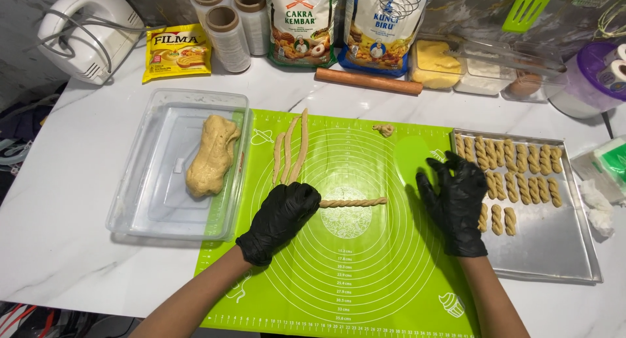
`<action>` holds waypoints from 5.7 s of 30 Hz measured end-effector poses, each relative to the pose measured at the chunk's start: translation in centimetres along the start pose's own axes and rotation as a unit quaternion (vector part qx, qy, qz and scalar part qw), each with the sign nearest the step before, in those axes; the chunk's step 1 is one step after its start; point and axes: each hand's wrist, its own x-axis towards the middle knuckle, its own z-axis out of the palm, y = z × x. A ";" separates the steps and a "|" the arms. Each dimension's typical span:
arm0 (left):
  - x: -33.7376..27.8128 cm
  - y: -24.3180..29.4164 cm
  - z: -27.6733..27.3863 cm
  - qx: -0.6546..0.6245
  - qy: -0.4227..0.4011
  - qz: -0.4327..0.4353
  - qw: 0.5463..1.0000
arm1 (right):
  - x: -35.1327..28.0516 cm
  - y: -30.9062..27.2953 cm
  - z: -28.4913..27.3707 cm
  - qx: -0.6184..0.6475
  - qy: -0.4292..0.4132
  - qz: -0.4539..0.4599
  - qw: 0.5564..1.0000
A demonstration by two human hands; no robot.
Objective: Twisting thin strips of dough into spiral shapes and arranging them on a baking tray.
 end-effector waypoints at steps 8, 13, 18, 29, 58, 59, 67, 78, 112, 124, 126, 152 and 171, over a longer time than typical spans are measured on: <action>0.3 -4.3 3.7 0.096 0.042 0.063 0.992 | 0.9 -0.9 1.3 -0.250 -0.177 0.147 0.941; 0.7 0.2 0.9 0.066 0.021 -0.002 0.998 | 2.4 -1.3 3.2 -0.269 -0.232 0.156 0.922; 0.7 0.7 1.2 0.086 0.031 -0.018 0.996 | 3.7 0.0 3.4 -0.240 -0.280 0.215 0.904; 3.3 9.4 -10.9 0.043 0.036 0.021 0.998 | 1.8 2.5 3.4 -0.243 -0.245 0.133 0.929; 24.4 13.1 4.5 -0.420 -0.012 -0.176 0.890 | -1.0 6.6 4.1 -0.010 -0.138 0.155 0.978; 24.3 13.5 5.0 -0.394 -0.034 -0.167 0.903 | -1.0 6.5 4.2 0.013 -0.126 0.151 0.980; 14.8 16.8 -7.9 -0.298 0.025 -0.076 0.951 | 1.4 -2.1 -1.8 0.411 -0.048 0.313 0.855; 2.5 12.6 -14.9 -0.002 0.033 0.156 0.987 | 0.4 -8.8 -0.8 0.389 -0.138 0.266 0.871; 1.9 7.9 -10.0 0.096 -0.009 0.073 0.993 | 10.5 -13.0 4.5 0.153 -0.311 0.255 0.903; 2.5 5.0 -7.4 0.141 0.082 0.121 0.979 | 6.6 -16.4 0.0 0.392 -0.187 0.102 0.895; 2.4 4.6 -6.8 0.145 0.094 0.125 0.977 | 5.8 -17.3 0.1 0.404 -0.189 0.083 0.891; 1.2 9.5 -8.1 -0.047 0.018 -0.045 0.998 | 9.6 -14.8 9.3 0.250 -0.257 0.181 0.916; 1.9 4.1 -7.3 0.070 0.065 0.027 0.995 | 2.7 2.7 -2.3 0.091 -0.254 0.131 0.954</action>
